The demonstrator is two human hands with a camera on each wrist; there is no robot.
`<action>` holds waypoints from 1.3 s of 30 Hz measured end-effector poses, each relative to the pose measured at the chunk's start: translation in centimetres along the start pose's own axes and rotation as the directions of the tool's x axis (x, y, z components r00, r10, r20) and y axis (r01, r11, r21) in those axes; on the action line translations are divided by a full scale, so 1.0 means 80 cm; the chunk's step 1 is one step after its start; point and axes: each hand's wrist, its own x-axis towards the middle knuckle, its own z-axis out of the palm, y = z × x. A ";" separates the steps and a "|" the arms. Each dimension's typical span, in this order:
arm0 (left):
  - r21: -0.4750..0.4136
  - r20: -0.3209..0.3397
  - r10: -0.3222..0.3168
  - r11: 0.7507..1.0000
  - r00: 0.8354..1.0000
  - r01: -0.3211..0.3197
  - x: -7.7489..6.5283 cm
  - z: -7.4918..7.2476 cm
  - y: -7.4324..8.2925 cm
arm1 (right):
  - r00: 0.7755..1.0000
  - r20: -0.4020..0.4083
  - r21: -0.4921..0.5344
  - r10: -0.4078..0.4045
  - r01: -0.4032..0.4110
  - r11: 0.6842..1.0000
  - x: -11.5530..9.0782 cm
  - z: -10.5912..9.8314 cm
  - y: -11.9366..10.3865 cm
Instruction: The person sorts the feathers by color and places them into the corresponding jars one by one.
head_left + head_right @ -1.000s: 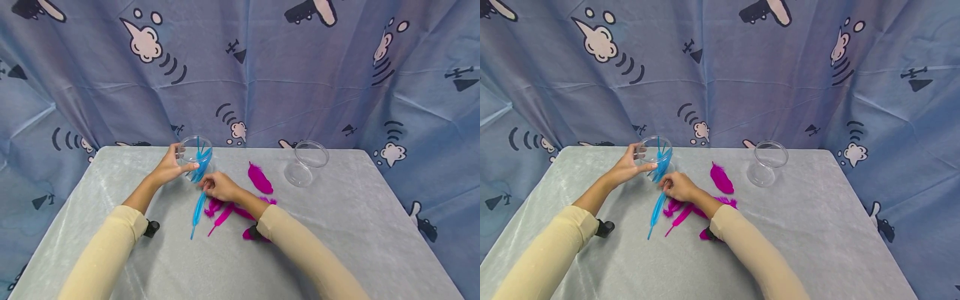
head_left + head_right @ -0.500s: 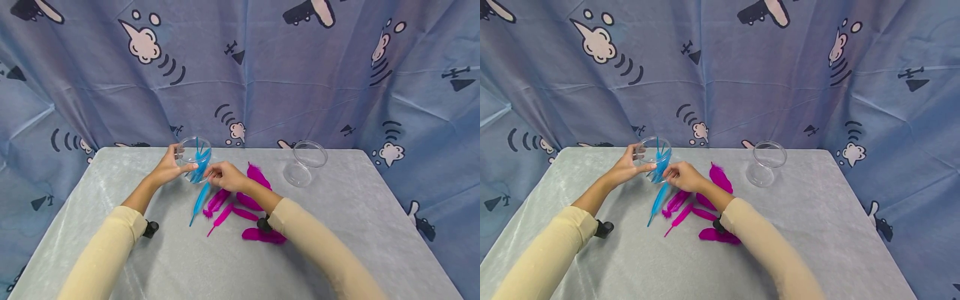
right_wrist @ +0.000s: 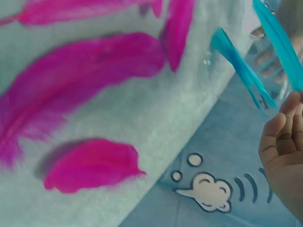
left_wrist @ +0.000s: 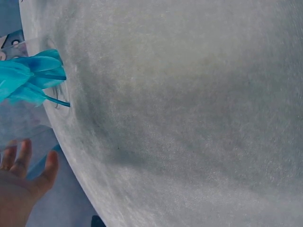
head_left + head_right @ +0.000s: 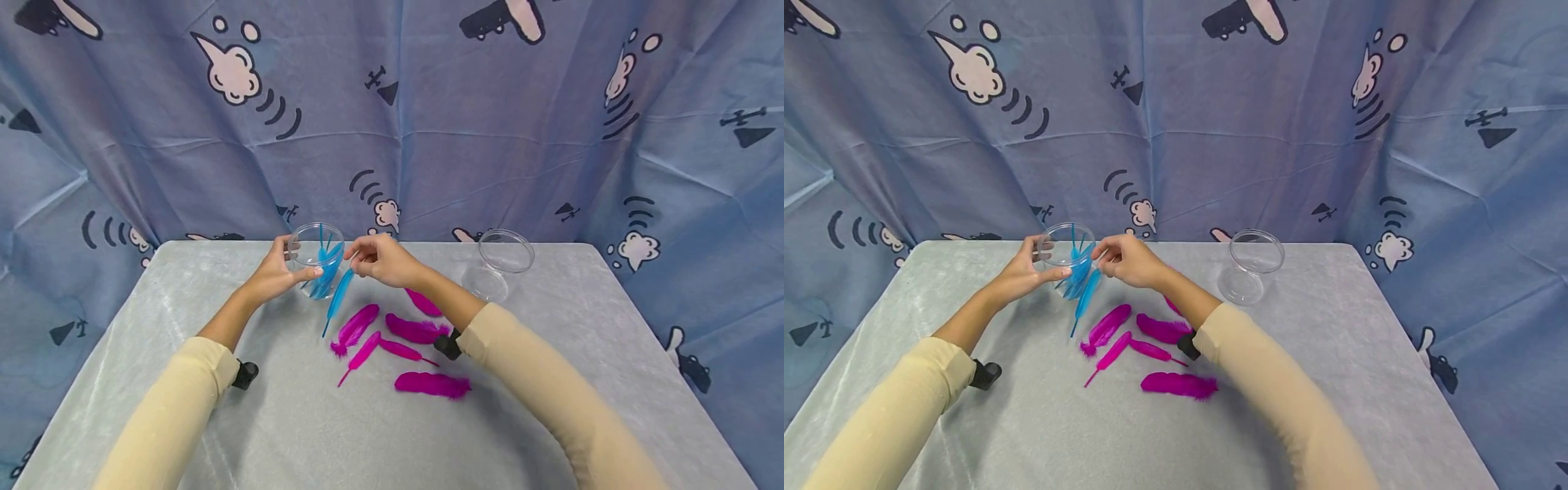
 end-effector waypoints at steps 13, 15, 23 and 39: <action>-0.002 0.009 0.004 1.000 1.000 -0.004 -0.001 0.000 -0.002 | 0.990 -0.118 0.035 -0.073 0.078 0.996 0.012 -0.042 -0.044; -0.003 0.013 0.002 1.000 1.000 -0.002 -0.001 -0.001 -0.003 | 0.984 -0.163 0.056 -0.077 0.088 0.995 0.015 -0.046 -0.049; 0.004 0.021 0.015 1.000 1.000 -0.015 -0.001 -0.003 -0.003 | 0.938 -0.331 0.068 -0.106 0.135 0.988 0.025 -0.058 -0.057; 0.013 0.020 0.015 1.000 1.000 -0.015 -0.002 -0.004 -0.001 | 0.870 -0.491 0.049 -0.036 0.069 0.996 0.044 -0.059 -0.058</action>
